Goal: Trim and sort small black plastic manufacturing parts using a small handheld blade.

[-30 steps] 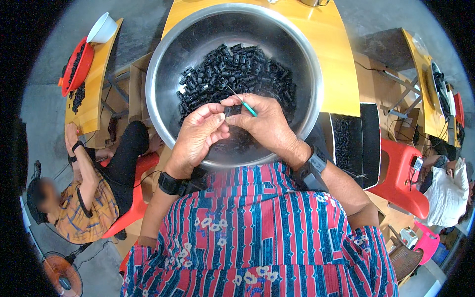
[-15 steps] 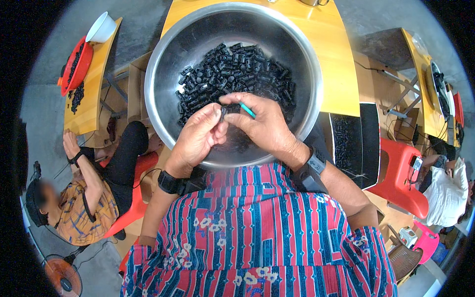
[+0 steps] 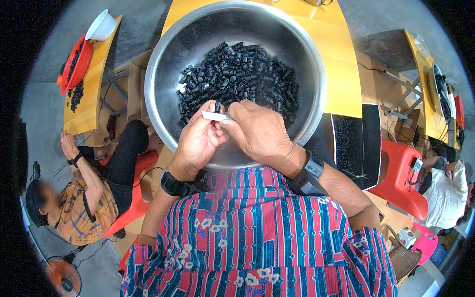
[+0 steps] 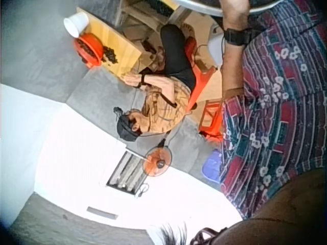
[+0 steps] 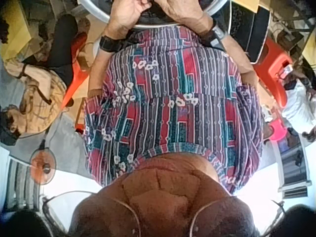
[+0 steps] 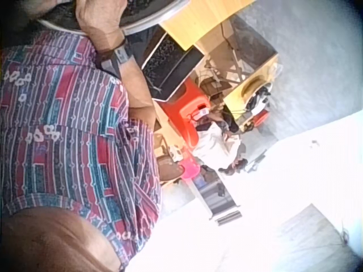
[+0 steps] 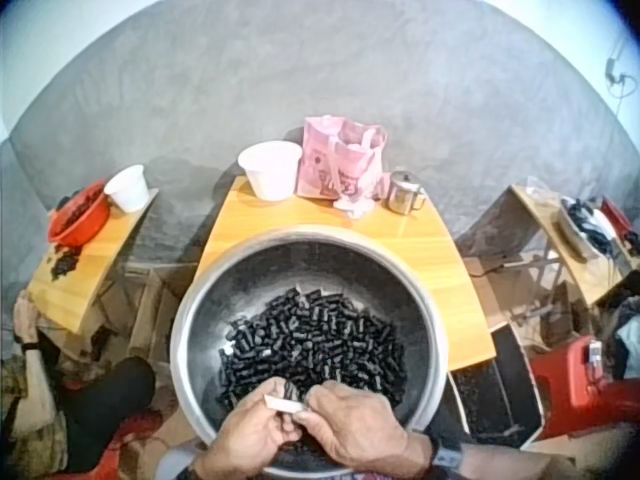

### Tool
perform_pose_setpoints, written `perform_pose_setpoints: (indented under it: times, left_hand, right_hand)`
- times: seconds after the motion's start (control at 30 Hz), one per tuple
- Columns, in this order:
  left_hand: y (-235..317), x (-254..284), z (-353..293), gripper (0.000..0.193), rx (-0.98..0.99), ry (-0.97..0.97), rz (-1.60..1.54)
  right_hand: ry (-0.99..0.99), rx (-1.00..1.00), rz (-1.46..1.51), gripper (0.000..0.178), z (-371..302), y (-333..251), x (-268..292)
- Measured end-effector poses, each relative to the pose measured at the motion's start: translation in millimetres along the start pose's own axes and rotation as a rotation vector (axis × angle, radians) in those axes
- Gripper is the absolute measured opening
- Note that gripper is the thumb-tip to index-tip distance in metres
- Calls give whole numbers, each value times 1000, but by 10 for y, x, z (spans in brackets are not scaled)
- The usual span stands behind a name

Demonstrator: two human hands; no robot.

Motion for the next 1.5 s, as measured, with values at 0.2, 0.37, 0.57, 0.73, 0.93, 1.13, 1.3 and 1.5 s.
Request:
perform_pose_setpoints:
  times: [0.2, 0.37, 0.57, 0.73, 0.93, 1.13, 1.3, 1.5]
  left_hand:
    - [-6, -65, -31, 8, -2, 123, 37]
    - [-35, -53, -19, 10, 2, 44, 28]
    - [-49, -50, -37, 12, 17, 62, -3]
    - [-41, -79, -48, 14, 26, 67, 0]
    - [-49, -90, -52, 14, 20, 67, -7]
    - [-34, -116, -31, 12, -16, -4, 12]
    - [-55, -139, -30, 16, 11, -2, -38]
    - [-25, -118, -41, 20, -20, -42, 0]
  right_hand:
    - [9, -6, 9, 23, -3, 17, -7]
    - [13, -30, 16, 23, -3, 22, -3]
    - [18, -21, 21, 22, -7, 22, -4]
    - [16, -26, 14, 22, -8, 37, -12]
    - [5, -40, 19, 23, -15, 38, -19]
    - [-4, -25, 29, 22, -2, 32, -16]
    - [109, -123, 76, 22, -22, 162, 8]
    - [262, -193, 263, 23, -72, 275, 58]
Point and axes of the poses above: each hand's wrist, its own z-axis towards the middle knuckle, its own x-axis out of the back of the hand, y = z × x, the point moved 6 cm from there along z, towards the middle knuckle, and after that the axes turned 15 degrees about x, right-handed, at the moved point
